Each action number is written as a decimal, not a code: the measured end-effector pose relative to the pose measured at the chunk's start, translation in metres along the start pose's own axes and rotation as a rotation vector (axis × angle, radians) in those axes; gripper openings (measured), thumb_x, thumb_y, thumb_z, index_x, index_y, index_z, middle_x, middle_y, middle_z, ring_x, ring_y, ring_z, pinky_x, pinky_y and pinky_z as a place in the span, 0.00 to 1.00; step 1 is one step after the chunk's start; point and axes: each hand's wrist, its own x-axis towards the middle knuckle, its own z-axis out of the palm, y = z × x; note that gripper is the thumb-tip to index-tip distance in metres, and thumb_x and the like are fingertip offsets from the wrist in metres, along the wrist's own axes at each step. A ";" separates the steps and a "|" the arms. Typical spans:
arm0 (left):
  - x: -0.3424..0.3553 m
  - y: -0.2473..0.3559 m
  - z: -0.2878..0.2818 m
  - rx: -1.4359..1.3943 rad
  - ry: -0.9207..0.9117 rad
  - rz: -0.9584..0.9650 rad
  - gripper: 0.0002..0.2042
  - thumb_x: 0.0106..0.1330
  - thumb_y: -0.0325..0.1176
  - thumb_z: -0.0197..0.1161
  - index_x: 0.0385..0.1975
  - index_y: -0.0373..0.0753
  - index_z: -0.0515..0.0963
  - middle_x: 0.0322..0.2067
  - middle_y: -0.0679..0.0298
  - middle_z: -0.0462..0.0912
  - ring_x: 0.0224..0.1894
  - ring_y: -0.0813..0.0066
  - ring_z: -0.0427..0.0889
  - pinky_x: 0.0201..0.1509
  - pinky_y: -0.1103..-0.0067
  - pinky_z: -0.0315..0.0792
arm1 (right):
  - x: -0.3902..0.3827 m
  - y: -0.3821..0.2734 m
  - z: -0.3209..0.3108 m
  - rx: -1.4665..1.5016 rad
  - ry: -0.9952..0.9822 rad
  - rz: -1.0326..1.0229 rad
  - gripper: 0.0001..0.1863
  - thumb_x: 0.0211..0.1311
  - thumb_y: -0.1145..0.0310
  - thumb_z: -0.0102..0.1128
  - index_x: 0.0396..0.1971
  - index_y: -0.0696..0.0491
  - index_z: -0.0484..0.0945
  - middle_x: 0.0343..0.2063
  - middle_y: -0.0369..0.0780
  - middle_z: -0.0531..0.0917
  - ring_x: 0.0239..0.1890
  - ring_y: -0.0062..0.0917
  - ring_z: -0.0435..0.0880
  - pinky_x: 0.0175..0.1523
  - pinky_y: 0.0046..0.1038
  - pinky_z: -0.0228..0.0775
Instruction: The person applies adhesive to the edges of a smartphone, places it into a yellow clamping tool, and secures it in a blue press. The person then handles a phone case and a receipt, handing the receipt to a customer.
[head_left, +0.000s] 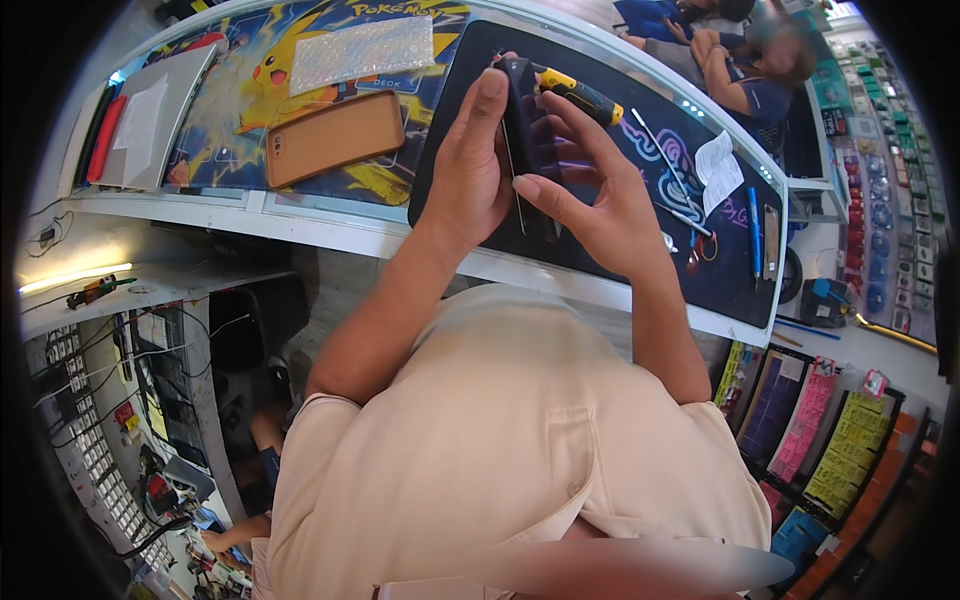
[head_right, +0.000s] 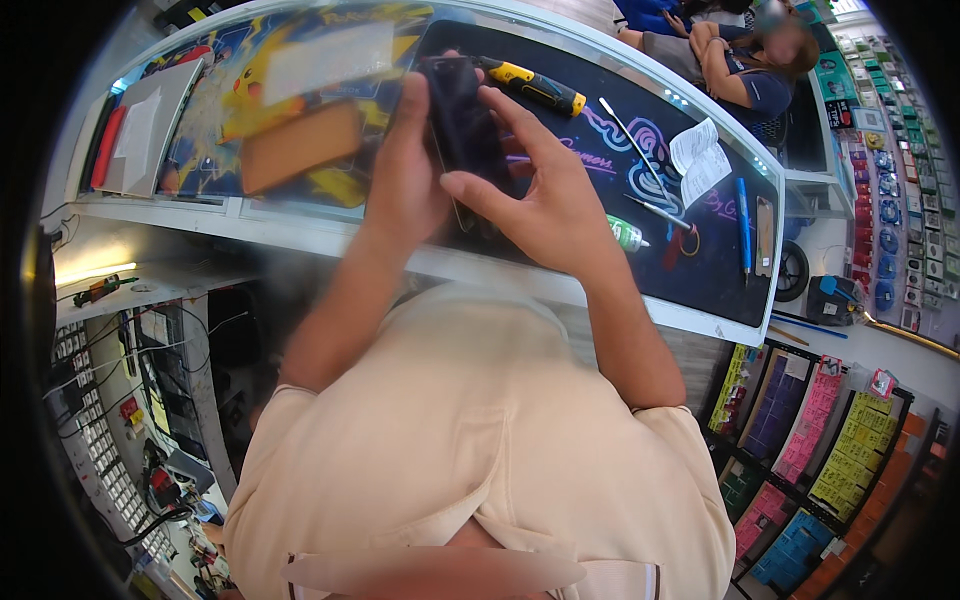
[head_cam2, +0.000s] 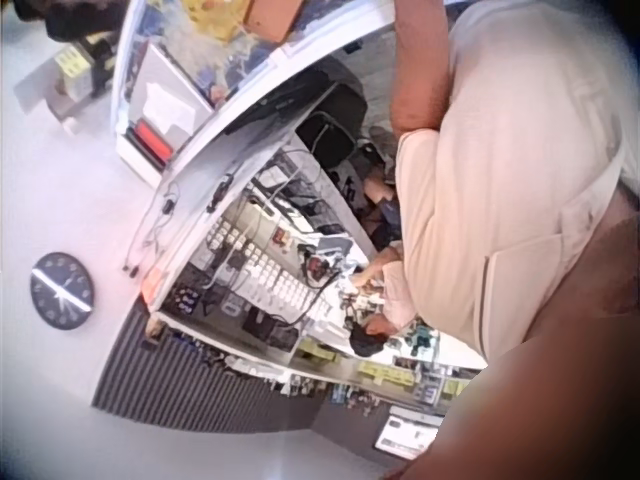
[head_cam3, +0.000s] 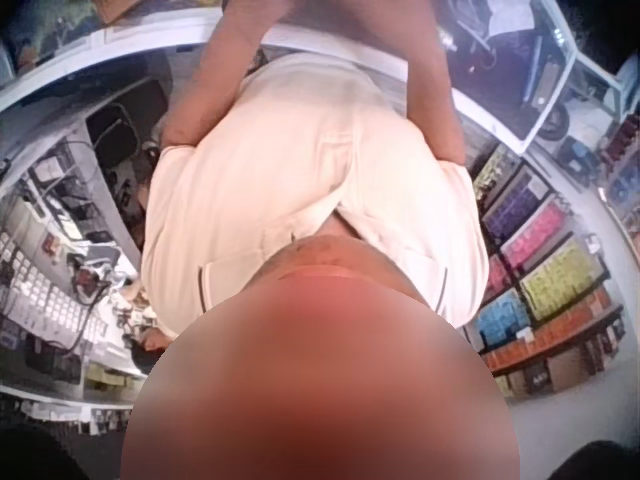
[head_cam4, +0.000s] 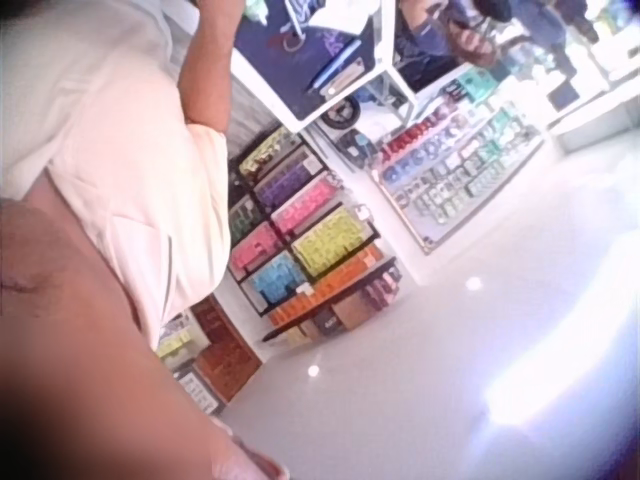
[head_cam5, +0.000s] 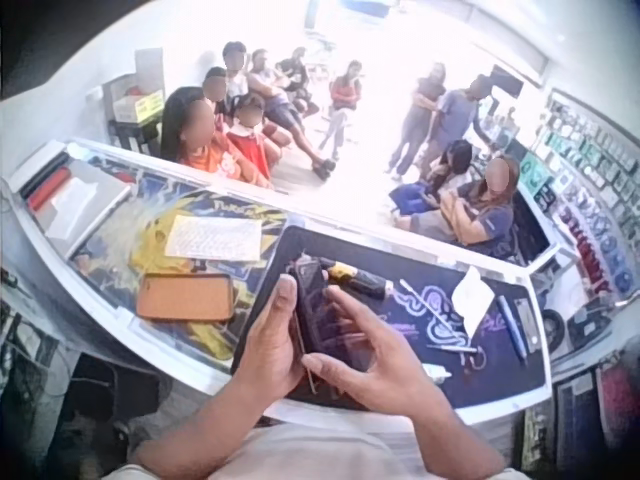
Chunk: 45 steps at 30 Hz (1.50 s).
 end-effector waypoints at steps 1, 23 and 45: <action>0.003 0.003 -0.001 0.053 -0.026 0.045 0.36 0.74 0.60 0.62 0.71 0.39 0.66 0.55 0.60 0.79 0.55 0.70 0.83 0.59 0.73 0.81 | -0.002 0.004 0.001 0.084 -0.002 0.011 0.47 0.57 0.57 0.80 0.75 0.51 0.67 0.58 0.47 0.82 0.59 0.33 0.81 0.64 0.35 0.74; 0.044 -0.011 0.021 1.915 -0.430 0.202 0.34 0.60 0.50 0.75 0.66 0.43 0.76 0.62 0.54 0.80 0.63 0.55 0.80 0.66 0.67 0.74 | -0.048 0.037 0.009 1.183 0.087 0.313 0.27 0.74 0.73 0.60 0.69 0.62 0.66 0.64 0.42 0.76 0.67 0.26 0.75 0.76 0.36 0.64; 0.014 0.022 0.056 1.789 -0.361 0.208 0.39 0.61 0.41 0.78 0.71 0.37 0.66 0.57 0.50 0.77 0.60 0.55 0.79 0.66 0.68 0.73 | -0.075 0.061 -0.097 -0.699 -0.038 0.075 0.22 0.60 0.63 0.76 0.52 0.54 0.82 0.45 0.40 0.81 0.53 0.36 0.80 0.56 0.37 0.73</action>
